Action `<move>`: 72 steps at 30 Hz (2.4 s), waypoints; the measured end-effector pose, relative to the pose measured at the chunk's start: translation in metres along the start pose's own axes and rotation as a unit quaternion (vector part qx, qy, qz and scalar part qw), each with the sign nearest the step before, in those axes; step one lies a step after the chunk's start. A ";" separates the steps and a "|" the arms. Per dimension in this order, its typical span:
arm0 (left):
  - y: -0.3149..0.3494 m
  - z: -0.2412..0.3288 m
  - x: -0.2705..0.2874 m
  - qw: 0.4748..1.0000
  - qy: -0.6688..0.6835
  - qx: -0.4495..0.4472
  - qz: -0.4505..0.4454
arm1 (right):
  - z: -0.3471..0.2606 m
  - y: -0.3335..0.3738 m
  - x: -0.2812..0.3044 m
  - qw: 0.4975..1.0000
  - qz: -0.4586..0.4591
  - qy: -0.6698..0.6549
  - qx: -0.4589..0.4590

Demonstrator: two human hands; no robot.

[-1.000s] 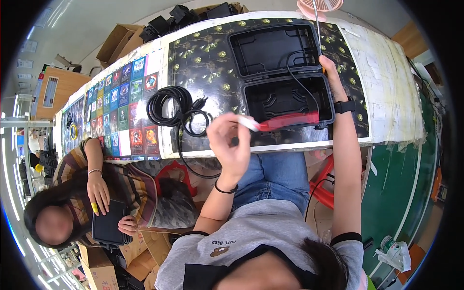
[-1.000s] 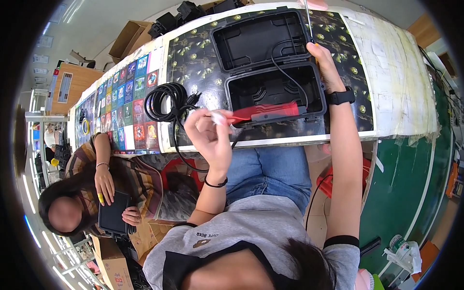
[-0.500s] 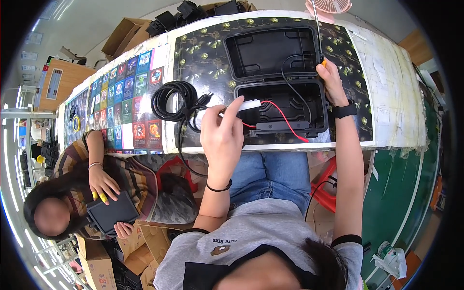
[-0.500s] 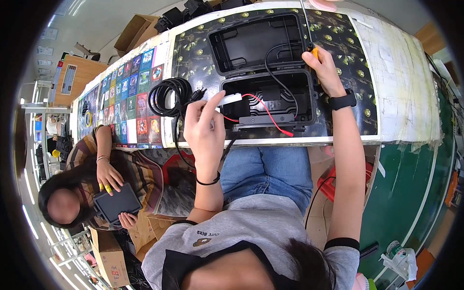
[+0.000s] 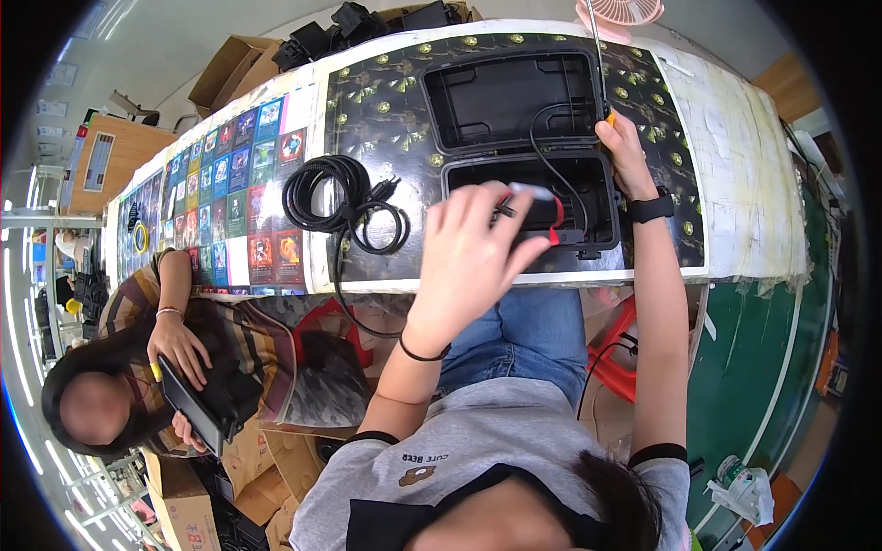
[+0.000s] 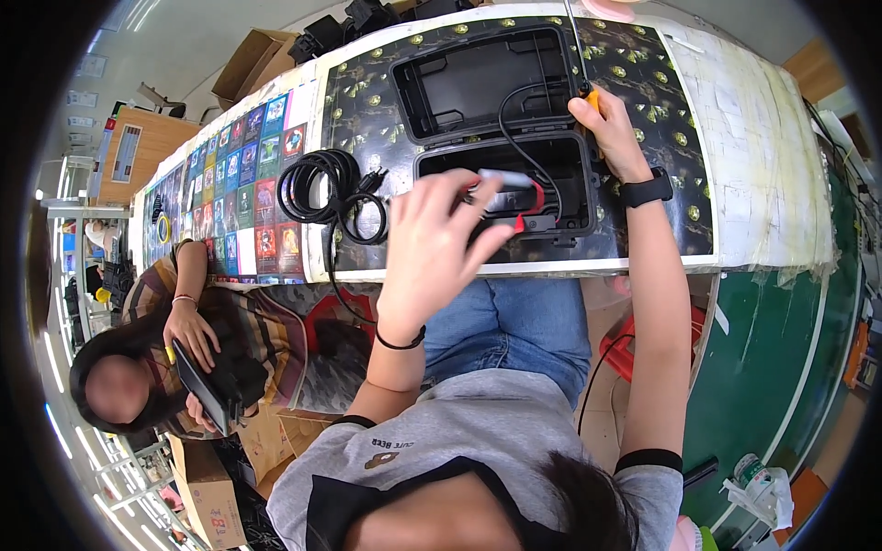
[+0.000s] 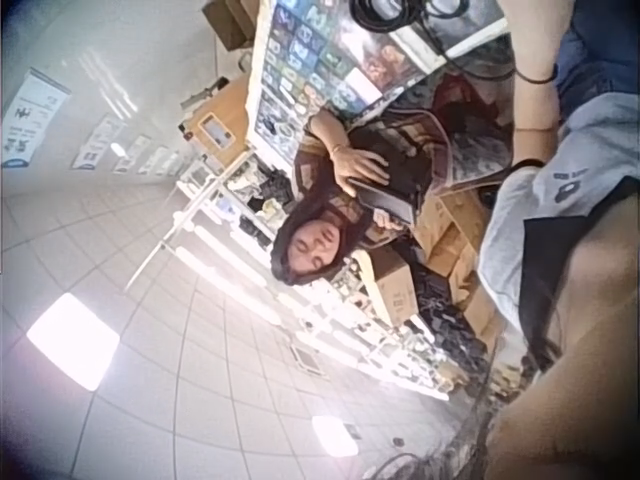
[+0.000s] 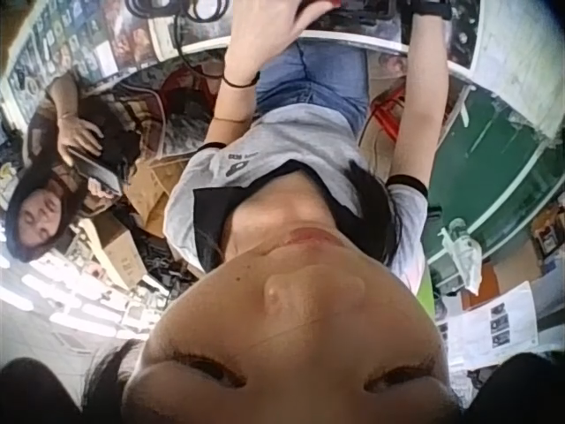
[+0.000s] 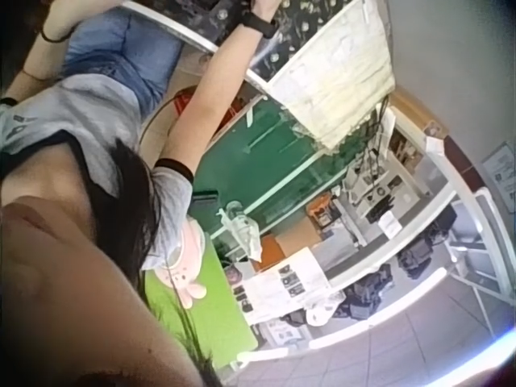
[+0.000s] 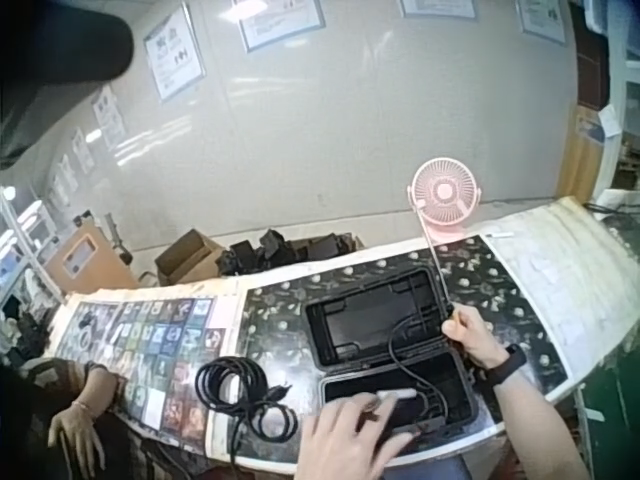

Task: Assemble and pack electronic control boxes, including coiling cables and using a screwdriver.

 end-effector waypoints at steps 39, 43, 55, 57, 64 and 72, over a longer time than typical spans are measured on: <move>0.039 -0.026 -0.018 0.985 -0.031 0.011 0.172 | 0.012 -0.006 0.002 1.000 -0.011 -0.008 -0.012; 0.033 -0.028 -0.015 0.990 -0.049 -0.004 0.135 | 0.010 -0.006 0.000 1.000 -0.008 -0.005 -0.006; 0.033 -0.006 -0.011 0.992 -0.014 -0.019 0.126 | 0.003 -0.003 -0.003 1.000 -0.021 0.019 -0.001; 0.023 0.003 -0.010 0.992 0.012 -0.045 0.114 | 0.002 -0.002 0.000 1.000 -0.022 0.020 0.000; 0.016 0.022 -0.037 0.990 0.001 -0.096 0.108 | -0.001 0.001 0.003 0.998 -0.044 -0.039 -0.022; 0.027 0.035 -0.047 0.985 -0.041 -0.101 0.132 | -0.002 0.013 0.012 0.986 -0.077 -0.146 -0.037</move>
Point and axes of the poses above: each hand's wrist, its own y-axis away from the middle knuckle, its own x-axis out of the back of the hand, z = x × y, the point moved 2 cm from there along -y, towards the middle knuckle, and after that the axes turned 1 degree about -x, right-handed, at the moved point
